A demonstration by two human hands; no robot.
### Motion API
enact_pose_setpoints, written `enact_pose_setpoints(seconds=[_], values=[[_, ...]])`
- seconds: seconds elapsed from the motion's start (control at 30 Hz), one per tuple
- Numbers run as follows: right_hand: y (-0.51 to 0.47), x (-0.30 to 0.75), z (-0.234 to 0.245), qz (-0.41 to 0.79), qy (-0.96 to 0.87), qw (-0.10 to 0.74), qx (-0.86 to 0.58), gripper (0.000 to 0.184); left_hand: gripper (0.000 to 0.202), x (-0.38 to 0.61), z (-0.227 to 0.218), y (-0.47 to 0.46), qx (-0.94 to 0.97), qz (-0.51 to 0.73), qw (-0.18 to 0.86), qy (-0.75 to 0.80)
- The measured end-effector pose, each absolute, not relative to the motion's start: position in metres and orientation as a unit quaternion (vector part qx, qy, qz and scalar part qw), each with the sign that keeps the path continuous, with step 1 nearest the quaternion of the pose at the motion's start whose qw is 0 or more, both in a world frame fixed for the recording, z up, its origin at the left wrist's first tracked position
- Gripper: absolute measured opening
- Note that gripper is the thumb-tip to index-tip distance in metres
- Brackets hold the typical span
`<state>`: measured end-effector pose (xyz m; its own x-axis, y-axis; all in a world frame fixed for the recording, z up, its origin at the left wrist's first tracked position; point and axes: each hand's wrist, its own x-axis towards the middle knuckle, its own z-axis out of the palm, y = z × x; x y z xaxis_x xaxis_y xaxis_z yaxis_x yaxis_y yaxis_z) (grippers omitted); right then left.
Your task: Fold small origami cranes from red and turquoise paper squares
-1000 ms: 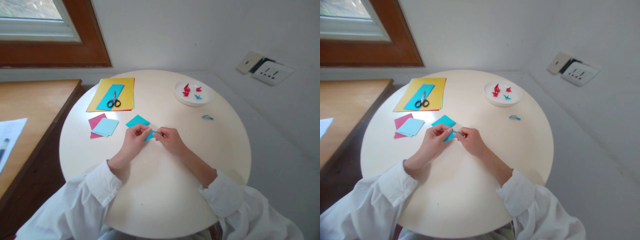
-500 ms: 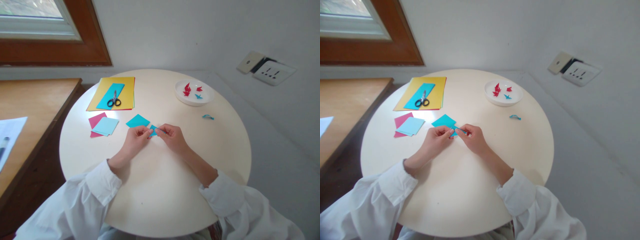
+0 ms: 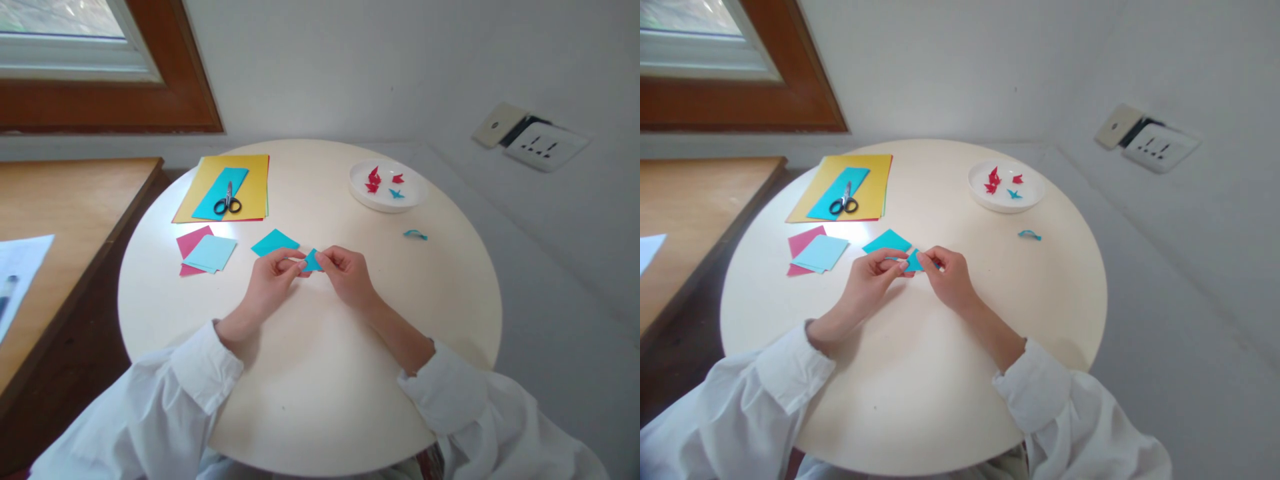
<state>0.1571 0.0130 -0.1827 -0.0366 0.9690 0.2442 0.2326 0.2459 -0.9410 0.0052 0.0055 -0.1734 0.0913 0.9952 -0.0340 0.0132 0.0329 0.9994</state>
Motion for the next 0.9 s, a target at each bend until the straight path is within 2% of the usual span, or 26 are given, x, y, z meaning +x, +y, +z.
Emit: enact_pose_setpoints(seconds=[0.3,0.63,0.9], values=[[0.0138,0.1562,-0.1846,0.396,-0.585,0.500,-0.501,0.030,0.029,0.0042,-0.1731,0.0054,0.564,0.468,0.460,0.501],[0.0158,0.1576,-0.1827,0.392,-0.565,0.504,-0.523,0.032,0.029,0.0014,-0.1759,0.0030,0.612,0.467,0.455,0.447],[0.0176,0.1574,-0.1863,0.417,-0.577,0.475,-0.517,0.034,0.013,0.0028,-0.1796,0.0039,0.644,0.479,0.381,0.459]])
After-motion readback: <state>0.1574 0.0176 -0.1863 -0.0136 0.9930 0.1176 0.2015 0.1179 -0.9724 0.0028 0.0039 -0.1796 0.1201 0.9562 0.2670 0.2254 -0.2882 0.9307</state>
